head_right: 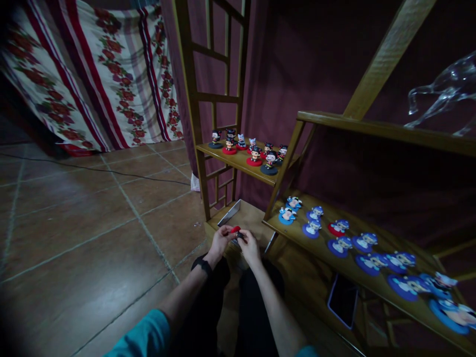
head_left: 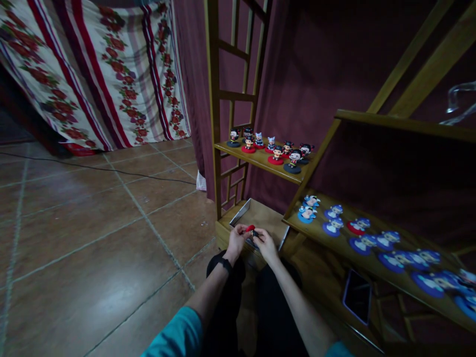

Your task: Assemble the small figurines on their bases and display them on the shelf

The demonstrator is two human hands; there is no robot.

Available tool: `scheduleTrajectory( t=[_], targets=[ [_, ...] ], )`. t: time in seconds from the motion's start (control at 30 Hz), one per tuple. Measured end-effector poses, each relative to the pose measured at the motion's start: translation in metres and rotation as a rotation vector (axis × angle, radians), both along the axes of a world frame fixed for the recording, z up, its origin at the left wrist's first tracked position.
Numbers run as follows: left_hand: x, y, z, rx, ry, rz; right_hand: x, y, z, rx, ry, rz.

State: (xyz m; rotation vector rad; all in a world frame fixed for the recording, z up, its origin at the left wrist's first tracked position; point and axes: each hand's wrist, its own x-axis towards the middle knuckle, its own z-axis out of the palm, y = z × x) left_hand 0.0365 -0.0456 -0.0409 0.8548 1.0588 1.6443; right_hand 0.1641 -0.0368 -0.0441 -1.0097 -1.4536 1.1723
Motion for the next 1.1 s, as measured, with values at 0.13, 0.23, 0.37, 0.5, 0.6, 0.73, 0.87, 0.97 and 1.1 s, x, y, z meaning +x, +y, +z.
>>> scheduleTrajectory(
  t=[0.13, 0.23, 0.37, 0.5, 0.6, 0.73, 0.87, 0.97, 1.1],
  targets=[
    [0.0, -0.002, 0.001, -0.02, -0.051, 0.003, -0.001, 0.001, -0.004, -0.023, 0.009, 0.026],
    [0.0, -0.003, 0.001, -0.081, -0.155, -0.03, 0.0, 0.002, -0.003, -0.036, 0.028, 0.009],
    [-0.003, -0.001, 0.0, -0.213, -0.322, -0.047, 0.003, 0.005, 0.0, -0.084, 0.023, -0.127],
    [-0.006, 0.002, 0.0, -0.295, -0.386, -0.126, 0.001, 0.005, 0.004, -0.178, 0.097, -0.09],
    [-0.007, 0.002, 0.001, -0.315, -0.386, -0.209, -0.003, 0.006, 0.007, -0.236, 0.155, -0.027],
    [-0.008, 0.0, 0.002, -0.319, -0.379, -0.294, -0.004, 0.009, 0.006, -0.26, 0.212, -0.04],
    [-0.008, -0.002, 0.003, -0.295, -0.363, -0.346, -0.002, 0.013, 0.005, -0.266, 0.253, -0.02],
    [-0.008, -0.002, 0.002, -0.258, -0.358, -0.348, -0.001, 0.013, 0.003, -0.241, 0.265, 0.017],
    [-0.008, -0.002, 0.004, -0.217, -0.316, -0.331, 0.0, 0.013, 0.001, -0.189, 0.237, 0.008]
  ],
)
